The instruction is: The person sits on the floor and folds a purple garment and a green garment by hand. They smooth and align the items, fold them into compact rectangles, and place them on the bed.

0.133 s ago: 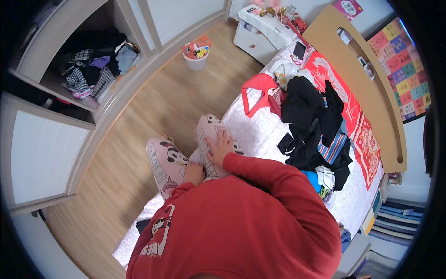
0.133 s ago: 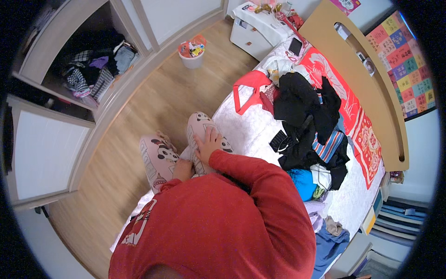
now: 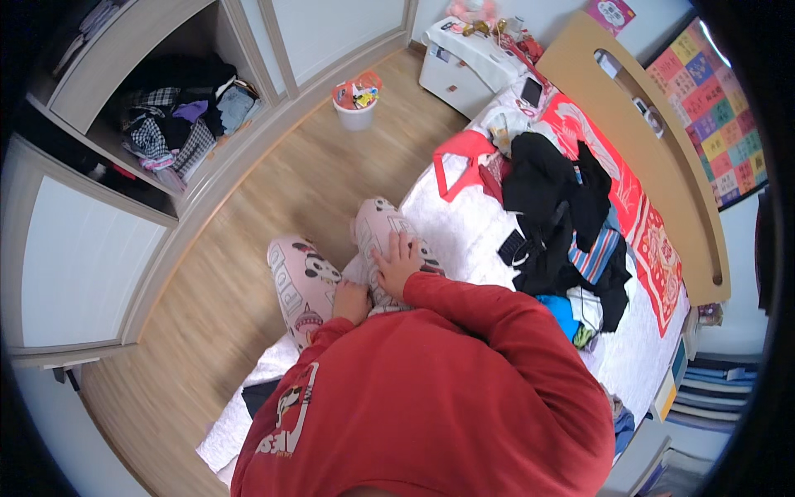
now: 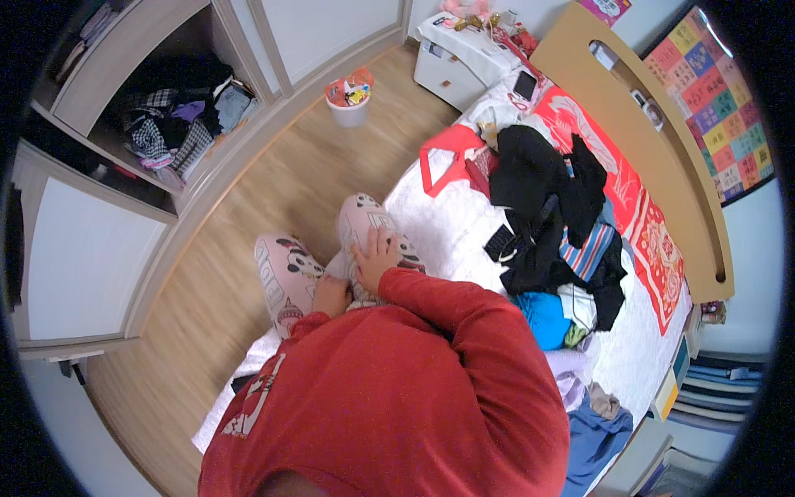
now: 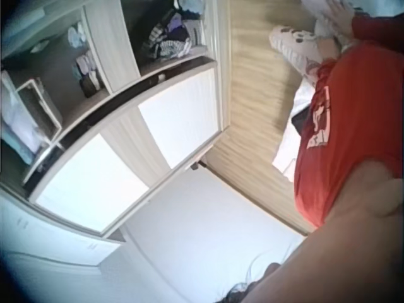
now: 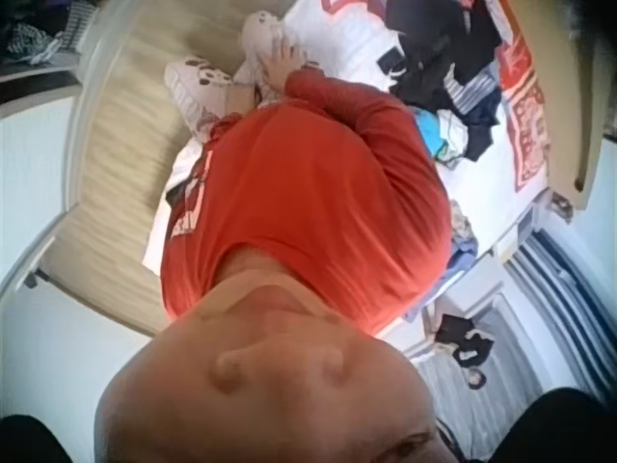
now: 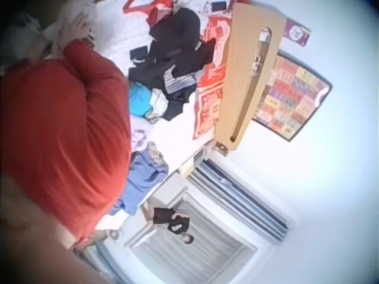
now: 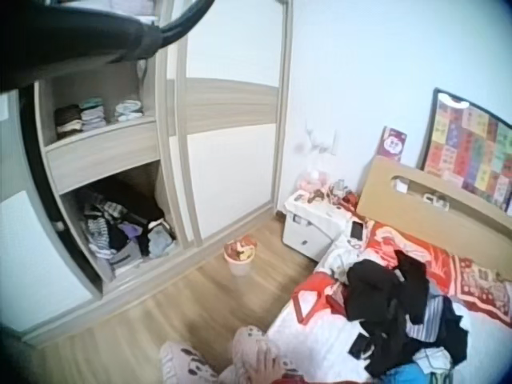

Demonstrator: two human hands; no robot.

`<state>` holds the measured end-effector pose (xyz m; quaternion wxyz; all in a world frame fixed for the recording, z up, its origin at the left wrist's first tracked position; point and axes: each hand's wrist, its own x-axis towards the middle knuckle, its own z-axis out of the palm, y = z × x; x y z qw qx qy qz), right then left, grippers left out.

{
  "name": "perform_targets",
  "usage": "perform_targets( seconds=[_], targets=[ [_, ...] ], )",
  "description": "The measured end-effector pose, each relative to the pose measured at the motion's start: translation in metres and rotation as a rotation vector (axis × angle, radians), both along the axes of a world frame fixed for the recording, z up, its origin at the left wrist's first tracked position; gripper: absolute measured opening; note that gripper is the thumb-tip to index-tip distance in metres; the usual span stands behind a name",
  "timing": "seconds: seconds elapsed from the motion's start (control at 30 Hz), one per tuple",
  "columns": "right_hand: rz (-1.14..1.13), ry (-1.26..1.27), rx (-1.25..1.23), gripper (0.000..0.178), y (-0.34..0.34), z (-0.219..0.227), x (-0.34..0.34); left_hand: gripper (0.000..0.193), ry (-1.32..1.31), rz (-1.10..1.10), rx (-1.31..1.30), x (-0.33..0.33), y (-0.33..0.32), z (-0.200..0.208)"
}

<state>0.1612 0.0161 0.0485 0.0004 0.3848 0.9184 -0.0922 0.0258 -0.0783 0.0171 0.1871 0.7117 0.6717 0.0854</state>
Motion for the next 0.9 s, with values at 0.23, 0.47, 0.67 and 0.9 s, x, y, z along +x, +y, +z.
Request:
perform_targets(
  seconds=[0.23, 0.47, 0.67, 0.9],
  targets=[
    [0.119, 0.016, 0.270, 0.041, -0.006, 0.015, -0.004, 0.019, 0.037, -0.029, 0.137, -0.013, 0.032, -0.004],
    [0.467, -0.393, 0.080, 0.026, -0.034, 0.015, -0.021, 0.040, 0.256, -0.103, 0.181, -0.010, 0.032, -0.038],
    [0.261, -0.557, -0.160, 0.025, -0.059, 0.000, -0.024, 0.043, 0.087, -0.261, 0.001, -0.016, 0.036, -0.027],
    [-0.005, -0.292, -0.281, 0.023, -0.078, 0.040, -0.018, 0.035, 0.094, -0.360, 0.006, -0.025, 0.042, -0.022]
  ],
)
